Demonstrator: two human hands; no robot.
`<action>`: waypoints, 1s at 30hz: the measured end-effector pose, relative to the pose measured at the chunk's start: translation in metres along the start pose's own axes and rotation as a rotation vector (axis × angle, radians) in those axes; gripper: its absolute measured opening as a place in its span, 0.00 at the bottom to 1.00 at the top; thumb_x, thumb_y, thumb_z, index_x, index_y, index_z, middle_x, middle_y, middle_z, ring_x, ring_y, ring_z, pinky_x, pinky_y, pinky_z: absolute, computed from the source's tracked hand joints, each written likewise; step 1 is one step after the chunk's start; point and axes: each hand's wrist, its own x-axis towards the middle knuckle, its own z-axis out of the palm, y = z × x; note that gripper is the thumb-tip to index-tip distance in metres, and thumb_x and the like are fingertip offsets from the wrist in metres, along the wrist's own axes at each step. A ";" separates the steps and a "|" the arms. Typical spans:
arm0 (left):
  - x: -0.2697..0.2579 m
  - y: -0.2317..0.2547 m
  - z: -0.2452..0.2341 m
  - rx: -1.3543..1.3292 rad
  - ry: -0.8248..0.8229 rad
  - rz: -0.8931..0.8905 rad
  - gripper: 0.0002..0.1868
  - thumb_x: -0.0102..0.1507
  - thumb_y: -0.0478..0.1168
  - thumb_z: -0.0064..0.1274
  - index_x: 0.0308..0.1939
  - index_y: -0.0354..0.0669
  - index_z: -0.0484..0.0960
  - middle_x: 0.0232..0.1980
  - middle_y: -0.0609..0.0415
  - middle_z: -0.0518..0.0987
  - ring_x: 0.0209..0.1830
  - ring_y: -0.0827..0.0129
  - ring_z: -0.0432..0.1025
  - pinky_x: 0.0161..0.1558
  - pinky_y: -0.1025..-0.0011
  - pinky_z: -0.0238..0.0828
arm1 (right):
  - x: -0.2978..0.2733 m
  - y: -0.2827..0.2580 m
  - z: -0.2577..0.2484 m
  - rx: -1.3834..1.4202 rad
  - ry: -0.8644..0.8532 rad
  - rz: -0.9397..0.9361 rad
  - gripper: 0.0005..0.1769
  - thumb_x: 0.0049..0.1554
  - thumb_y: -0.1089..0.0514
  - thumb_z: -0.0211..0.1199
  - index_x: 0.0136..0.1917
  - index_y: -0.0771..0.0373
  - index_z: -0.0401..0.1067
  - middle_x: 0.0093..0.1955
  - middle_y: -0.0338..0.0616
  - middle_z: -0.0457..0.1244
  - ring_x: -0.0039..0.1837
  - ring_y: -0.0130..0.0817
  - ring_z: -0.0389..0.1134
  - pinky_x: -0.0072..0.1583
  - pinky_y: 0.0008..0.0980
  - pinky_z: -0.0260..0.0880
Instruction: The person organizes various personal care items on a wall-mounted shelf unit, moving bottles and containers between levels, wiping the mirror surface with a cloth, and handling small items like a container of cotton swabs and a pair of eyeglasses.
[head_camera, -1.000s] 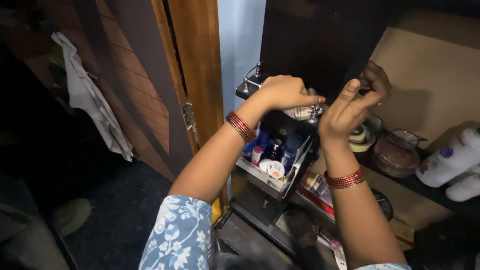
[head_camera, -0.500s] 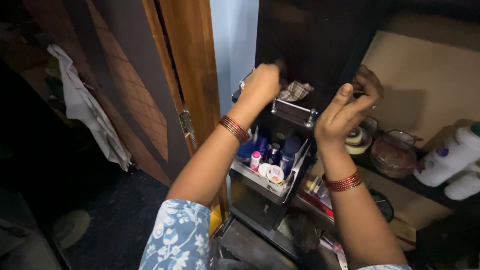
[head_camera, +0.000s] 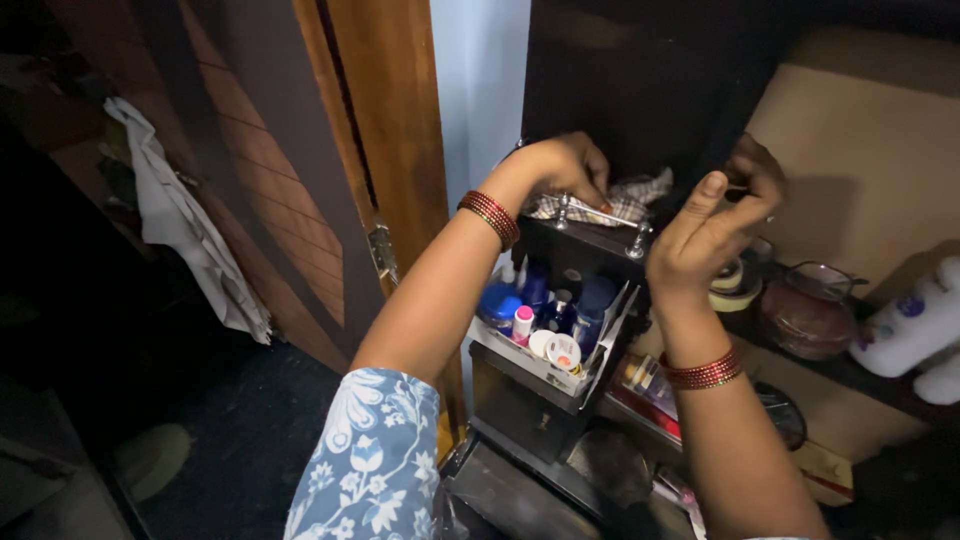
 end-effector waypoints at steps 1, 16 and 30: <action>0.000 0.003 -0.004 0.112 0.020 -0.049 0.20 0.50 0.52 0.73 0.40 0.45 0.89 0.43 0.54 0.87 0.40 0.67 0.78 0.47 0.69 0.75 | 0.000 0.000 0.000 0.004 0.001 -0.013 0.21 0.79 0.49 0.43 0.73 0.69 0.54 0.68 0.53 0.57 0.70 0.41 0.60 0.73 0.38 0.60; -0.064 0.005 0.023 -0.541 1.233 0.333 0.13 0.61 0.24 0.55 0.49 0.36 0.77 0.44 0.51 0.82 0.47 0.64 0.78 0.50 0.67 0.76 | 0.002 -0.019 -0.008 -0.260 -0.029 -0.320 0.28 0.75 0.50 0.51 0.81 0.60 0.46 0.80 0.57 0.49 0.79 0.48 0.52 0.77 0.46 0.56; -0.135 0.049 0.044 0.044 1.276 0.449 0.04 0.68 0.38 0.53 0.42 0.42 0.81 0.43 0.50 0.81 0.47 0.55 0.74 0.50 0.60 0.73 | -0.040 -0.061 -0.040 -0.190 -0.028 -0.258 0.26 0.65 0.66 0.70 0.73 0.60 0.67 0.72 0.55 0.53 0.73 0.43 0.59 0.70 0.44 0.69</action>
